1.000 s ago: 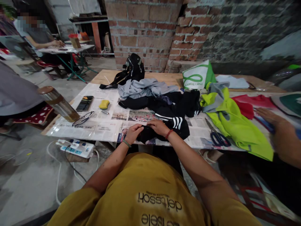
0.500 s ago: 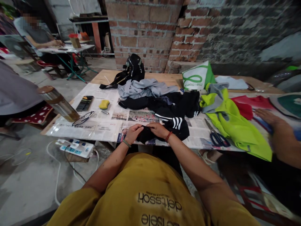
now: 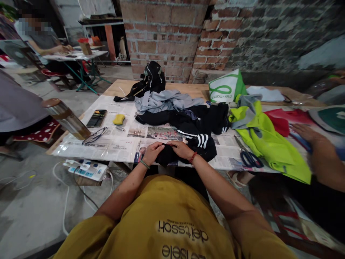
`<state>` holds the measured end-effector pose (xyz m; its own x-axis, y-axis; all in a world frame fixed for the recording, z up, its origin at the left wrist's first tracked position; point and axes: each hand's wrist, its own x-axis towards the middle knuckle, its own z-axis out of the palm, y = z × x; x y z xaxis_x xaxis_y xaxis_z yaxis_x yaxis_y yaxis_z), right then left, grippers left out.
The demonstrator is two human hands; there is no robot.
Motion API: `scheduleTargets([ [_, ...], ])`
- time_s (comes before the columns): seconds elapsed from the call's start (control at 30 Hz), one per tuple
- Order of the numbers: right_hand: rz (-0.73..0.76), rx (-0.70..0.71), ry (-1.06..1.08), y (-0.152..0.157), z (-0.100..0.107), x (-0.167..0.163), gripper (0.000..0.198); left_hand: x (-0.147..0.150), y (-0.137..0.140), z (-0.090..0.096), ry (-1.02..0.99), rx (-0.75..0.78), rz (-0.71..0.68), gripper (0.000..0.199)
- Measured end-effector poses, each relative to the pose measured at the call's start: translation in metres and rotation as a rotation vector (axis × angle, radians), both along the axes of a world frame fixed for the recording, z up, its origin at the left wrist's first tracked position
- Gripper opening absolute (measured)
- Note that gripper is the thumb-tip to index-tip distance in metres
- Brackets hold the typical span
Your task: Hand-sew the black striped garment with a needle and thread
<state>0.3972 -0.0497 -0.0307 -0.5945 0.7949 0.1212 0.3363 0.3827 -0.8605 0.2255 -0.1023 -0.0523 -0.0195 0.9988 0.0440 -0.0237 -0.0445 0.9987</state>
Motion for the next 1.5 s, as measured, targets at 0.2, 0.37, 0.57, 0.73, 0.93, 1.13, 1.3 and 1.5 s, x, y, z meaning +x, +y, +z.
scheduleTargets([
  [0.2, -0.141, -0.405, 0.322, 0.001, 0.003, 0.003, 0.019, 0.000, -0.002, 0.000, 0.022, 0.005, -0.014, 0.028],
  [0.37, -0.108, -0.713, 0.522, -0.004, 0.013, 0.004, 0.029, 0.001, -0.003, 0.005, 0.053, 0.007, -0.020, 0.027],
  [0.57, -0.151, -0.801, 0.548, -0.006, 0.012, -0.005, 0.023, 0.001, -0.004, 0.007, 0.076, 0.015, -0.033, 0.023],
  [0.73, -0.192, -0.759, 0.495, -0.006, 0.008, -0.011, 0.021, 0.000, -0.003, 0.005, 0.079, 0.026, -0.013, 0.021],
  [0.93, -0.247, -0.587, 0.389, -0.004, 0.003, -0.019, 0.024, 0.000, -0.004, 0.005, 0.097, 0.021, 0.019, 0.023],
  [1.13, -0.224, -0.527, 0.355, -0.010, 0.003, -0.025, 0.032, -0.001, -0.004, 0.003, 0.139, 0.069, -0.005, 0.022],
  [1.3, -0.200, -0.502, 0.302, -0.022, 0.003, -0.029, 0.036, -0.004, -0.001, -0.002, 0.121, 0.079, 0.038, 0.022],
  [1.5, -0.331, -0.026, 0.127, -0.014, 0.013, -0.016, 0.024, -0.003, -0.002, 0.002, 0.060, 0.047, 0.063, 0.023],
])
